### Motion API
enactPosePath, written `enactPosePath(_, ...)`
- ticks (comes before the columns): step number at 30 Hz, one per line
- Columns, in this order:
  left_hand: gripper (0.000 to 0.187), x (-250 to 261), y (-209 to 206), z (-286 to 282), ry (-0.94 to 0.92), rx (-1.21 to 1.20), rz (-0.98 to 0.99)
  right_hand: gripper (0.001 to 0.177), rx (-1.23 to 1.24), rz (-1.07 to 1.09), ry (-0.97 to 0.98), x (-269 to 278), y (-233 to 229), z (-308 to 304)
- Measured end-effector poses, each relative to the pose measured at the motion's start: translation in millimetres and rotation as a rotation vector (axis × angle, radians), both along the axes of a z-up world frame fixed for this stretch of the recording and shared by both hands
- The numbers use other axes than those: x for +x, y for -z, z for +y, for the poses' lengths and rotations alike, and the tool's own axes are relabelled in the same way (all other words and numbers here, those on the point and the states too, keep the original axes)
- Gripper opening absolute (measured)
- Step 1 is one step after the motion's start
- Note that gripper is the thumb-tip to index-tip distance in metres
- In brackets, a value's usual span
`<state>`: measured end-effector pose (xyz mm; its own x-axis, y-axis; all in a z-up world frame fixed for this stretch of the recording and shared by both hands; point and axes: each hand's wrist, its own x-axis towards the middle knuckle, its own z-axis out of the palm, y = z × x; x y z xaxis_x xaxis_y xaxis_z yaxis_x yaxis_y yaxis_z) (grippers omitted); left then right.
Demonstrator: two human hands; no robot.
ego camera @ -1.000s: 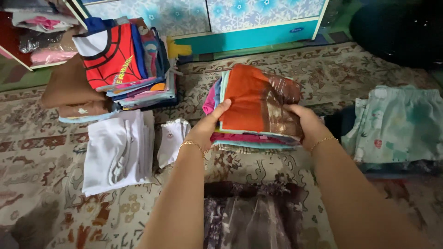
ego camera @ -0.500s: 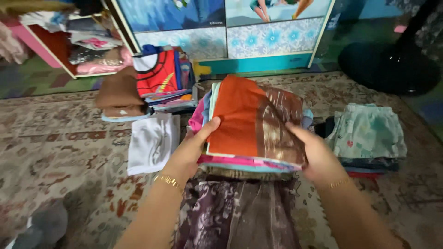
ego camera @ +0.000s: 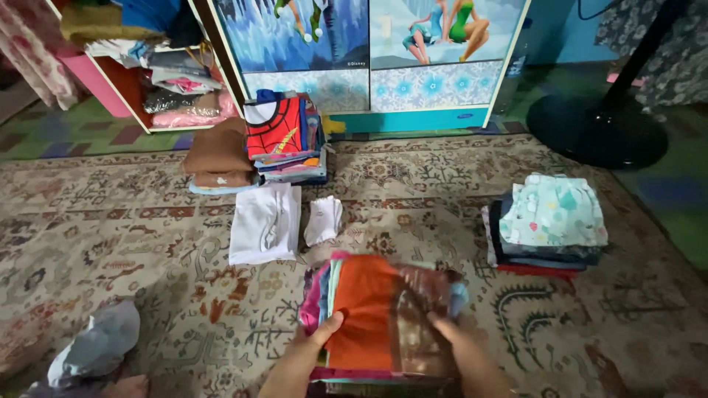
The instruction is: Folding laundry including shirts and small garments on a rug and stacking them neatly.
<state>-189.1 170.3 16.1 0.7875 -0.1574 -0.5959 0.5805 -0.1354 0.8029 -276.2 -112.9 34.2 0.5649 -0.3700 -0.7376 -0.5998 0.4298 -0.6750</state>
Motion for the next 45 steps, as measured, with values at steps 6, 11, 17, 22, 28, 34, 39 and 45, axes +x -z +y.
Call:
enactPosePath(6,0.116,3.3,9.3,-0.6,-0.006,0.269,-0.123,0.074,-0.096,-0.066,-0.003,6.1,55.3,-2.2)
enactPosePath(11,0.089,-22.7,-54.9,-26.0,-0.065,0.704,-0.977,0.105,-1.058,-0.146,-0.215,-9.5,-18.4,18.9)
enactPosePath(17,0.045,-33.0,-71.2,-61.7,0.381,0.759,-1.462,0.063,-1.569,-0.674,-0.383,-6.2,-64.1,62.5)
enactPosePath(22,0.064,-27.9,-40.7,-63.1,0.483,0.836,-1.477,0.069,-1.541,-0.461,-0.746,1.5,-29.1,63.4)
enactPosePath(28,0.059,-17.4,-28.3,-69.0,0.506,0.825,-1.399,0.073,-1.416,-0.368,-0.806,13.7,-16.6,56.1)
enactPosePath(34,0.055,-15.3,-25.0,-72.8,0.515,0.845,-1.394,0.072,-1.404,-0.368,-0.783,16.3,-1.8,52.4)
enactPosePath(39,0.056,-13.9,-29.3,-73.9,0.574,0.851,-1.298,0.072,-1.405,-0.359,-0.778,17.4,-1.1,53.0)
enactPosePath(45,0.058,-17.5,-34.7,-74.6,0.594,0.854,-1.266,0.078,-1.298,-0.334,-0.830,17.3,-11.1,49.1)
